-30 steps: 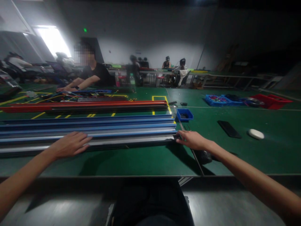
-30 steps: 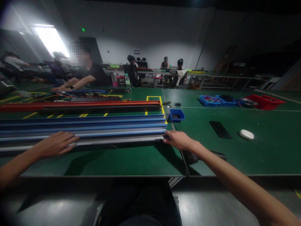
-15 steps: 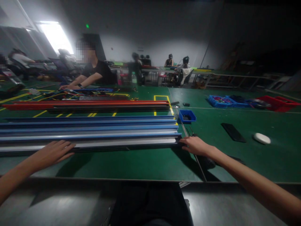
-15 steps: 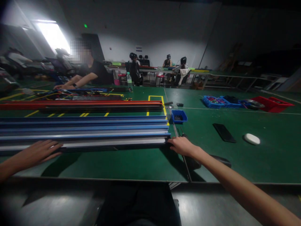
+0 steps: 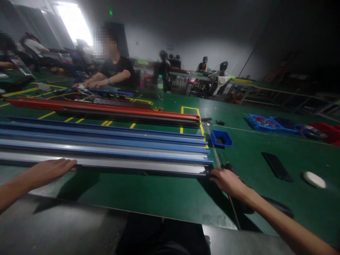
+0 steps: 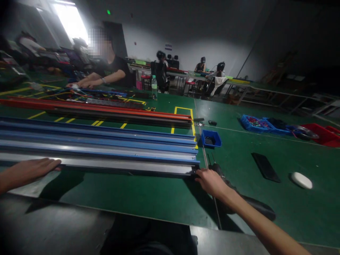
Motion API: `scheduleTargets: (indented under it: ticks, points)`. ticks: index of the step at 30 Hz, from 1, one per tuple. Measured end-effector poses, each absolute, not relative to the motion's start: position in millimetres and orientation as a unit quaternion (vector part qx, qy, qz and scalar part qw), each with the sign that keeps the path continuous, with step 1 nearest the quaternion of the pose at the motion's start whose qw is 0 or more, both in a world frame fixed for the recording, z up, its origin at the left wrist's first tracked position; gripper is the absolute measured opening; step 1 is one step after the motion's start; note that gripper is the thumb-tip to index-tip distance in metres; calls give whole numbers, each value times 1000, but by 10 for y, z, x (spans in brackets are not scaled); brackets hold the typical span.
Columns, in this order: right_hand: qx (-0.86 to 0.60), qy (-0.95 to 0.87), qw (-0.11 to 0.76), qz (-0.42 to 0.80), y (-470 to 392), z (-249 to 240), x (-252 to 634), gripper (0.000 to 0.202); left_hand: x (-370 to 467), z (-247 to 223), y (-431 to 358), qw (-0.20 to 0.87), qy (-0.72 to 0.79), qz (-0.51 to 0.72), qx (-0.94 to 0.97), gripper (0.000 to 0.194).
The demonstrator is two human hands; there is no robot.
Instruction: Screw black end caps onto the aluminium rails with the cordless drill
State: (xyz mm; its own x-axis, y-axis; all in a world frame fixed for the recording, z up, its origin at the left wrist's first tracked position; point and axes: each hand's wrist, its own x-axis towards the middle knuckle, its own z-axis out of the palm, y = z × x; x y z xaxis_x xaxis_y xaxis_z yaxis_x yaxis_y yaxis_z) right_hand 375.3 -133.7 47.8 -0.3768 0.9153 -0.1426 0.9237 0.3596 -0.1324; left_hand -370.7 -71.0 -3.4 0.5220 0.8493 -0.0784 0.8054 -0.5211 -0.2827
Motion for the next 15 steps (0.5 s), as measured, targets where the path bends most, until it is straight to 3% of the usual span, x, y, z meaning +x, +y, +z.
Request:
scheduleTargets:
  ticks: [4, 15]
  points:
    - [570, 815, 31, -100, -1418, 501, 3745, 18, -3719, -57, -750, 114, -493, 149, -850, 50]
    - [585, 809, -26, -61, -1563, 685, 3845, 21, -3450, 228, -986, 143, -500, 114, -847, 47]
